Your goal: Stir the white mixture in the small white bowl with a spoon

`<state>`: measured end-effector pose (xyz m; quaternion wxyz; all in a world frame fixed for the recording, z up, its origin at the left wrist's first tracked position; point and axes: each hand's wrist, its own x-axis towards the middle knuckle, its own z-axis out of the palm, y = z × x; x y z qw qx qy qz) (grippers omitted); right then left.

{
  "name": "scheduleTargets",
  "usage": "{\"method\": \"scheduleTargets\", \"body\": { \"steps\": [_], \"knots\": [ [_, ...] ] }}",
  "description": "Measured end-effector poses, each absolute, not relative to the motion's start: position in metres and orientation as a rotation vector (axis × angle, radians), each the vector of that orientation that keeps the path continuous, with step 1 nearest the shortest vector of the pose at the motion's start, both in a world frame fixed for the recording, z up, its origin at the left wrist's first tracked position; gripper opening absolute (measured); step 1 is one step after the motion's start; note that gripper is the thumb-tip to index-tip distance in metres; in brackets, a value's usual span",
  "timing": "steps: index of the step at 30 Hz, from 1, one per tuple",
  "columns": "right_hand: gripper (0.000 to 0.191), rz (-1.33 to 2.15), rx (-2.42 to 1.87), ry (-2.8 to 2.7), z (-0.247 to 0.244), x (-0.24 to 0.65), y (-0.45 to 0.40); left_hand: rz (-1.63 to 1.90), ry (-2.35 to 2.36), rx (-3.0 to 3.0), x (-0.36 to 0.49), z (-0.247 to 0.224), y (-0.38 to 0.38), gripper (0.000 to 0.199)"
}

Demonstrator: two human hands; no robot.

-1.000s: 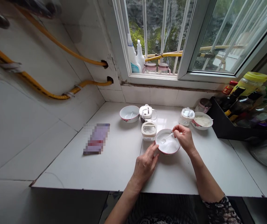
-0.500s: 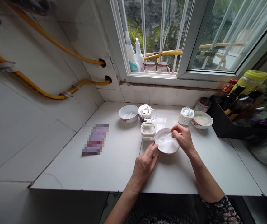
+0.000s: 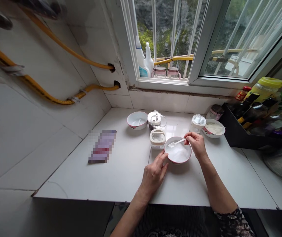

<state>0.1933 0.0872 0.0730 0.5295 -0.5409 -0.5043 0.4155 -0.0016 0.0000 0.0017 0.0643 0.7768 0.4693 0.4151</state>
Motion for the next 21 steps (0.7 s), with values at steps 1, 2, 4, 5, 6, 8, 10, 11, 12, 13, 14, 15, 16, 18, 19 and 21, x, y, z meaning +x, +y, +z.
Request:
{"method": "scheduleTargets", "body": {
  "steps": [1,2,4,5,6,8,10,11,12,13,14,15,16,18,19,21],
  "knots": [
    [0.010,1.012,-1.278,-1.181,0.073,0.193,0.088,1.258,1.413,2.347,-0.002,0.002,0.000,0.042],
    [0.009,1.021,-1.262,-1.163,0.073,0.192,0.090,1.262,1.411,2.350,-0.002,0.002,0.000,0.042],
    [0.009,1.008,-1.226,-1.155,0.074,0.187,0.091,1.261,1.413,2.355,-0.002,0.001,0.000,0.041],
    [0.010,0.988,-1.203,-1.169,0.075,0.183,0.091,1.255,1.417,2.354,-0.002,0.001,0.000,0.041],
    [0.012,0.956,-1.181,-1.195,0.075,0.179,0.090,1.251,1.423,2.352,-0.002,0.001,0.001,0.041],
    [0.015,0.848,-1.149,-1.290,0.075,0.170,0.087,1.249,1.429,2.345,-0.002,0.000,0.001,0.041],
    [0.016,0.660,-1.127,-1.466,0.074,0.163,0.084,1.248,1.429,2.339,-0.002,-0.001,0.001,0.042],
    [0.016,0.540,-1.100,-1.589,0.073,0.161,0.082,1.245,1.427,2.338,-0.002,-0.001,0.001,0.042],
    [0.016,0.413,-1.059,-1.722,0.072,0.159,0.081,1.240,1.425,2.339,-0.002,-0.001,0.001,0.043],
    [0.017,0.290,-1.005,-1.848,0.071,0.158,0.080,1.238,1.423,2.341,-0.002,-0.001,0.001,0.044],
    [0.020,0.182,-0.947,-1.953,0.070,0.158,0.079,1.241,1.421,2.345,-0.002,-0.001,0.001,0.045],
    [0.022,0.097,-0.892,-2.026,0.070,0.158,0.079,1.250,1.418,2.349,-0.002,-0.001,0.001,0.045],
    [0.024,0.038,-0.851,-2.063,0.070,0.158,0.079,1.258,1.414,2.354,-0.002,-0.001,0.001,0.045],
    [0.025,-0.012,-0.817,-2.038,0.071,0.160,0.079,1.271,1.413,2.360,-0.002,-0.001,0.001,0.045],
    [0.023,-0.006,-0.823,-1.993,0.072,0.162,0.078,1.269,1.414,2.362,-0.002,-0.001,0.001,0.045],
    [0.019,0.056,-0.895,-1.858,0.074,0.167,0.077,1.263,1.415,2.361,-0.001,0.000,0.001,0.044]
  ]
}}
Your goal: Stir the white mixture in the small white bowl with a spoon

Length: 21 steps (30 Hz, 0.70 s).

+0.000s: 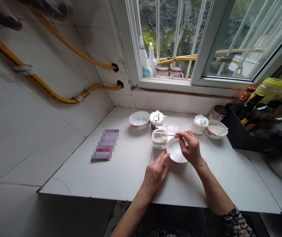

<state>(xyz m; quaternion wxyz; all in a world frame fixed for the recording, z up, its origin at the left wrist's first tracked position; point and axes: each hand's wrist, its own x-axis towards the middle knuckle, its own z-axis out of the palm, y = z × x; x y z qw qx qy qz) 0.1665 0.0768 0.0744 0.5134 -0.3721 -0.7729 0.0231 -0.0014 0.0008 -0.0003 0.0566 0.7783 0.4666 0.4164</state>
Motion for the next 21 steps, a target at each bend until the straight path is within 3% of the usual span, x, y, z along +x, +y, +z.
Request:
{"method": "scheduleTargets", "body": {
  "steps": [5,14,21],
  "knots": [
    [0.015,0.321,-1.170,-1.576,0.077,0.187,0.076,1.269,1.422,2.352,-0.001,0.002,0.000,0.041],
    [0.016,0.084,-1.097,-1.972,0.078,0.188,0.073,1.239,1.444,2.343,-0.002,0.001,0.000,0.042],
    [0.016,0.304,-1.198,-1.905,0.074,0.183,0.072,1.240,1.457,2.343,-0.003,0.001,0.000,0.042]
  ]
}}
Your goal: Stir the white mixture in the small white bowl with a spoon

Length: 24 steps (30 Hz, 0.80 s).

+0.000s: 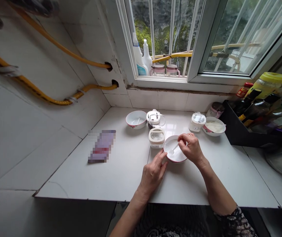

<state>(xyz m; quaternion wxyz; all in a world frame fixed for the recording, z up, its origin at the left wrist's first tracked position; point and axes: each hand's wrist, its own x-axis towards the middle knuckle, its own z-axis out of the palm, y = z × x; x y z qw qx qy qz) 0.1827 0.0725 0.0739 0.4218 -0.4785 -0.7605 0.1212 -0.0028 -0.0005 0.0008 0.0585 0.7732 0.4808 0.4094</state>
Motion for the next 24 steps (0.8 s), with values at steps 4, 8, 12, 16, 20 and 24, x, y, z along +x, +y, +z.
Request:
{"method": "scheduleTargets", "body": {
  "steps": [4,8,12,16,20,24],
  "knots": [
    [0.015,0.580,-1.294,-1.644,0.078,0.189,0.076,1.240,1.458,2.342,-0.002,0.001,0.000,0.044],
    [0.014,0.814,-1.291,-1.418,0.077,0.194,0.082,1.231,1.466,2.352,-0.002,0.001,0.000,0.045],
    [0.013,0.931,-1.275,-1.317,0.073,0.198,0.087,1.238,1.459,2.359,-0.002,0.001,0.000,0.046],
    [0.012,0.980,-1.261,-1.255,0.072,0.199,0.092,1.251,1.452,2.349,-0.001,0.000,0.001,0.047],
    [0.015,0.942,-1.191,-1.227,0.073,0.188,0.091,1.257,1.442,2.346,-0.001,0.000,0.001,0.045],
    [0.019,0.732,-1.104,-1.403,0.073,0.169,0.083,1.263,1.423,2.339,-0.002,-0.001,0.002,0.043]
  ]
}}
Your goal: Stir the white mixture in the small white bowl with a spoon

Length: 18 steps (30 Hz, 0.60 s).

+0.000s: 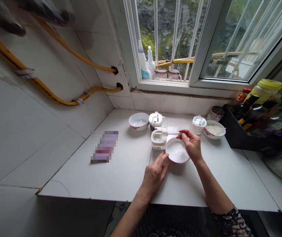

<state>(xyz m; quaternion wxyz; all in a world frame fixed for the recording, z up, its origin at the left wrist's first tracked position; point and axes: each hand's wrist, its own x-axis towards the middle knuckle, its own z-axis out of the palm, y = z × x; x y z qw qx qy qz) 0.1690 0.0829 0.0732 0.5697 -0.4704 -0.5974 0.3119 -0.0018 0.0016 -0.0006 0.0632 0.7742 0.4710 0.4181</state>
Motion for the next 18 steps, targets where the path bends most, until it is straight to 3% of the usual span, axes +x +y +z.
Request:
{"method": "scheduleTargets", "body": {
  "steps": [6,14,18],
  "knots": [
    [0.022,0.104,-0.846,-2.009,0.069,0.157,0.076,1.282,1.405,2.349,-0.002,0.000,0.002,0.045],
    [0.017,0.181,-1.052,-1.666,0.077,0.186,0.075,1.281,1.431,2.356,-0.002,0.002,0.001,0.044],
    [0.018,0.138,-1.026,-1.799,0.082,0.200,0.075,1.282,1.432,2.366,-0.003,0.001,0.001,0.041]
  ]
}}
